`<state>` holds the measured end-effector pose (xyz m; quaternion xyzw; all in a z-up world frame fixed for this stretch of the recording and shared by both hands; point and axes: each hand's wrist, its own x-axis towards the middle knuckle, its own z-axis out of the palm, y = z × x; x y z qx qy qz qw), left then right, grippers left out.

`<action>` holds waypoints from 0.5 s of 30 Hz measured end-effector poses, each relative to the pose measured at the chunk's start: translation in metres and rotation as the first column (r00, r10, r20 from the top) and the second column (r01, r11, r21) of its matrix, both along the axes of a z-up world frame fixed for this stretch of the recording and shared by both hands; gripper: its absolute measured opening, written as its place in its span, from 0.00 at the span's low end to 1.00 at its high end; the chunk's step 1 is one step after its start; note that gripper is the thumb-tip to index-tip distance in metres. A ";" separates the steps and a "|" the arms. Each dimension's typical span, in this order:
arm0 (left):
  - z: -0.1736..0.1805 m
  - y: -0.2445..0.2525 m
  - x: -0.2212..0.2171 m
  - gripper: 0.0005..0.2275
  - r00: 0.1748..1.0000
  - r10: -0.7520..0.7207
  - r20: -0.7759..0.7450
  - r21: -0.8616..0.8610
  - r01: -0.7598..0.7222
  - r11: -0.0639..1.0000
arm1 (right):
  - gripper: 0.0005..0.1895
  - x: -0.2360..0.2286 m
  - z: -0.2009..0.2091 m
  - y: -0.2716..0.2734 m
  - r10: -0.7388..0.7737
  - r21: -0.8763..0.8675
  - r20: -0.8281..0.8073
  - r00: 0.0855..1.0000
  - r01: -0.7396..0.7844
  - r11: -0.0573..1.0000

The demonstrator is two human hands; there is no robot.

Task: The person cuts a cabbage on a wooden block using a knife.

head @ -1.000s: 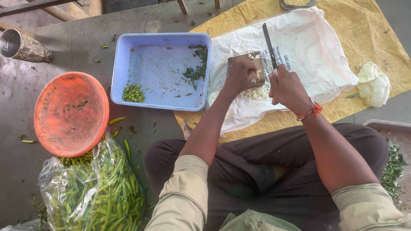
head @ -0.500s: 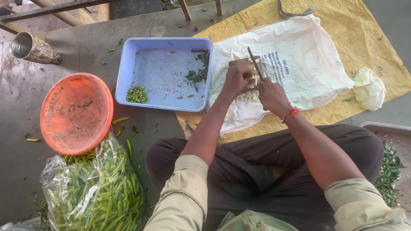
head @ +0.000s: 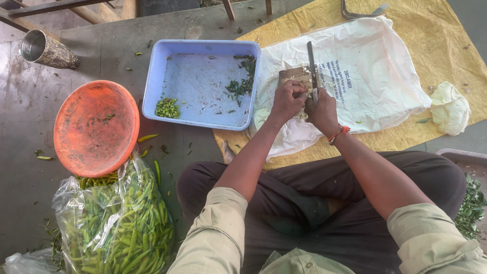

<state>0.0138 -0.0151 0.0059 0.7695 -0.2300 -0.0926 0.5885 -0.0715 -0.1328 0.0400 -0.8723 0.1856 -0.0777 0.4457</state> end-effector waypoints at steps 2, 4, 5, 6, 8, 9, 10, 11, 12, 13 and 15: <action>-0.001 0.001 -0.002 0.06 1.000 0.017 0.014 -0.022 -0.017 1.000 | 0.12 0.000 0.002 0.003 -0.005 0.013 0.041 0.999 0.004 1.000; -0.002 -0.001 -0.002 0.07 0.999 0.043 0.009 -0.033 -0.042 0.999 | 0.12 0.000 0.006 0.004 -0.024 0.068 0.059 0.998 0.020 0.997; -0.003 -0.003 -0.003 0.06 0.998 0.059 -0.003 -0.034 -0.059 0.998 | 0.12 0.001 0.007 0.004 -0.042 0.117 0.055 0.998 0.035 0.993; -0.003 -0.006 -0.004 0.06 0.997 0.074 -0.015 -0.034 -0.075 0.997 | 0.12 0.000 0.009 0.002 -0.059 0.164 0.050 0.997 0.051 0.985; -0.003 -0.008 -0.007 0.06 0.996 0.080 -0.036 -0.078 -0.082 0.994 | 0.11 0.000 0.012 0.001 -0.043 0.138 0.012 0.999 0.041 0.990; -0.003 -0.007 -0.009 0.06 0.995 0.084 -0.047 -0.100 -0.088 0.991 | 0.11 -0.001 0.013 0.002 -0.033 0.125 -0.007 0.999 0.033 0.992; -0.002 -0.006 -0.010 0.05 0.996 0.091 -0.001 -0.090 -0.091 0.992 | 0.11 -0.001 0.014 0.002 -0.026 0.094 -0.015 1.000 0.028 0.995; 0.000 -0.005 -0.011 0.04 0.994 0.098 0.044 -0.080 -0.094 0.992 | 0.11 -0.002 0.015 0.002 -0.020 0.064 -0.022 1.000 0.022 0.998; 0.001 -0.005 -0.013 0.03 0.991 0.102 0.088 -0.071 -0.096 0.993 | 0.10 -0.005 0.016 0.001 -0.016 0.032 -0.032 0.999 0.017 0.999; 0.002 -0.004 -0.016 0.03 0.991 0.097 0.088 -0.072 -0.091 0.993 | 0.10 -0.008 0.017 0.000 -0.012 -0.038 0.004 1.000 0.012 0.999; 0.005 -0.004 -0.019 0.03 0.993 0.086 0.087 -0.077 -0.079 0.994 | 0.08 -0.016 0.020 -0.006 0.005 -0.179 0.074 0.997 0.008 0.984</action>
